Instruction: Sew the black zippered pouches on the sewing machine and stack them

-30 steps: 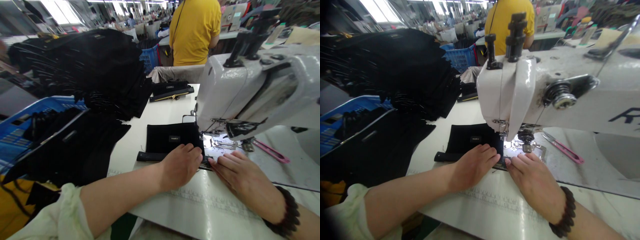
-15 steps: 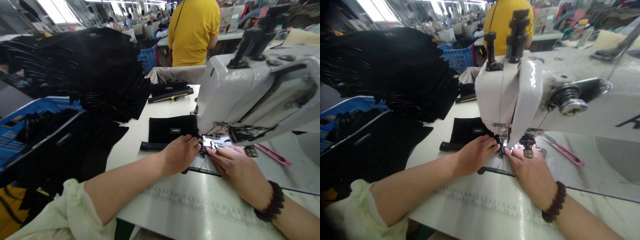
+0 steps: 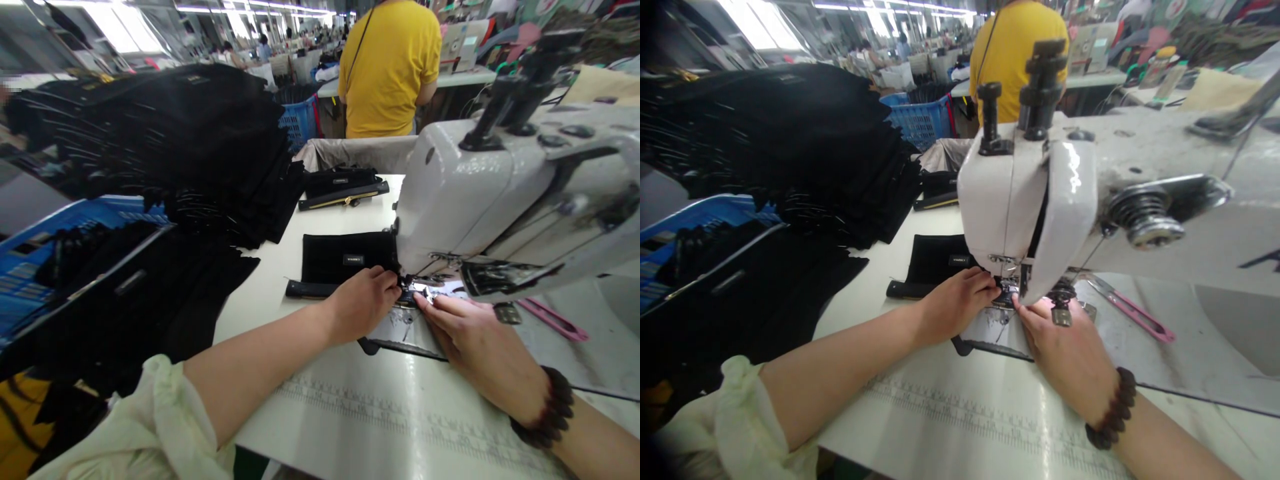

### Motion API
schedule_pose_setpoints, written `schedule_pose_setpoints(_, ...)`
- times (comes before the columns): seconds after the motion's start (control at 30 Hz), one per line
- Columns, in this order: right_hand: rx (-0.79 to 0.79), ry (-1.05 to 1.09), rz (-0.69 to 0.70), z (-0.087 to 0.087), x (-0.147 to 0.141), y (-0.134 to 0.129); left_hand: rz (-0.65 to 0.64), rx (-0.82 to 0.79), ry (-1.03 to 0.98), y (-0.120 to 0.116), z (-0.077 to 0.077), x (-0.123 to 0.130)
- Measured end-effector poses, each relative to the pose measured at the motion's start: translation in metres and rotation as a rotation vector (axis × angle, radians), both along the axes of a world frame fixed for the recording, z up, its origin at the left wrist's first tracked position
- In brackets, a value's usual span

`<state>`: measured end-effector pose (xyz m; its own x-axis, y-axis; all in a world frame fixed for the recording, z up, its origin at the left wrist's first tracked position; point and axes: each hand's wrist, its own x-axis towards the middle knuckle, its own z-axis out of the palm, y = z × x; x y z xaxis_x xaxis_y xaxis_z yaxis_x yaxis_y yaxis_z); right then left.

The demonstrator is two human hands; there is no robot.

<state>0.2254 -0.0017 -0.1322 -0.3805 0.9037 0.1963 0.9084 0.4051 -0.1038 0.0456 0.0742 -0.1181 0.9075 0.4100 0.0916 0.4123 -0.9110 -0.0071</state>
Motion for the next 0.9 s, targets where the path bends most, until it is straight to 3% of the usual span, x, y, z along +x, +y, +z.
schedule_pose_setpoints(0.6, 0.012, -0.032, 0.004, -0.004, 0.002, -0.001, -0.003, -0.011, 0.001, -0.001, 0.001, 0.000)
schedule_pose_setpoints(0.9, 0.156, -0.085, 0.033, -0.014, 0.005, -0.006, -0.053, 0.002, -0.013, -0.004, 0.003, -0.006)
